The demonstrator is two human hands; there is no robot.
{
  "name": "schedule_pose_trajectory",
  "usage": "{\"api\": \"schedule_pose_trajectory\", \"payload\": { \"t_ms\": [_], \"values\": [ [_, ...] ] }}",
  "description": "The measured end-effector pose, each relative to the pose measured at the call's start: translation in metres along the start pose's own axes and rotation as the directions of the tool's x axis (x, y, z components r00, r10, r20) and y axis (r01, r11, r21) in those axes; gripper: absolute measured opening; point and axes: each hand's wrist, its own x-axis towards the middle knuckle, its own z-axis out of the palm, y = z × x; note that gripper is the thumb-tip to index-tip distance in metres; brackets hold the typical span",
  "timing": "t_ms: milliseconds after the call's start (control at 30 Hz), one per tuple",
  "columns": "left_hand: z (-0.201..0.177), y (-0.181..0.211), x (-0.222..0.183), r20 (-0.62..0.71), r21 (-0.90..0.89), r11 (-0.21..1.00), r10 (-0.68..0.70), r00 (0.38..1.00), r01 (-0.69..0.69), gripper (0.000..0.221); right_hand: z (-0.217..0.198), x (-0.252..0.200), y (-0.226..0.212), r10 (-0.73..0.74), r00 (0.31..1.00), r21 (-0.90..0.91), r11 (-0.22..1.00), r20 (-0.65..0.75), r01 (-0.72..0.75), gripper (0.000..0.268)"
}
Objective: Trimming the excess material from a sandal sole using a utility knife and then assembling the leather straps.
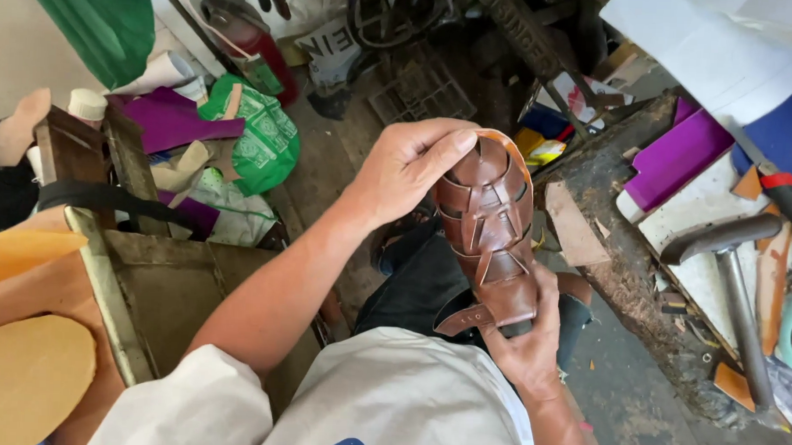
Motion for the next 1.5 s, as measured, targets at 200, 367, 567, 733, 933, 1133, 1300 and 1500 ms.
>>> {"api": "schedule_pose_trajectory", "payload": {
  "t_ms": [200,367,567,733,933,1133,1300,1500],
  "values": [
    [0.013,-0.012,-0.011,-0.072,0.152,0.981,0.134,0.988,-0.121,0.031,-0.013,-0.008,0.005,-0.114,0.993,-0.13,0.985,0.014,0.115,0.074],
    [0.014,-0.03,-0.014,-0.119,0.135,0.987,0.098,0.988,-0.082,0.031,-0.023,-0.007,-0.028,0.205,0.974,-0.254,0.941,-0.099,-0.223,0.082],
    [-0.022,-0.046,-0.016,0.238,0.012,0.982,-0.187,0.953,0.189,0.014,-0.036,0.0,-0.039,-0.237,0.971,-0.387,0.892,0.04,0.233,0.058],
    [-0.008,-0.003,0.001,0.454,0.462,0.882,-0.329,0.828,0.097,0.036,-0.029,0.01,-0.04,-0.342,0.936,-0.462,0.819,0.083,0.34,0.052],
    [0.025,-0.034,0.028,0.693,0.579,0.813,-0.531,0.487,0.063,0.047,-0.027,0.032,-0.038,-0.468,0.854,-0.482,0.708,0.228,0.517,0.034],
    [0.052,-0.094,0.022,0.744,0.521,0.852,-0.483,0.462,0.05,0.053,-0.029,0.043,-0.044,-0.458,0.829,-0.48,0.677,0.319,0.559,0.03],
    [0.053,-0.119,-0.005,0.634,0.518,0.847,-0.476,0.609,0.122,0.043,-0.028,0.042,-0.039,-0.343,0.873,-0.49,0.727,0.346,0.48,0.046],
    [0.053,-0.153,-0.018,0.545,0.456,0.864,-0.46,0.701,0.213,0.038,-0.009,0.038,-0.007,-0.22,0.913,-0.536,0.752,0.344,0.384,0.073]
  ]
}}
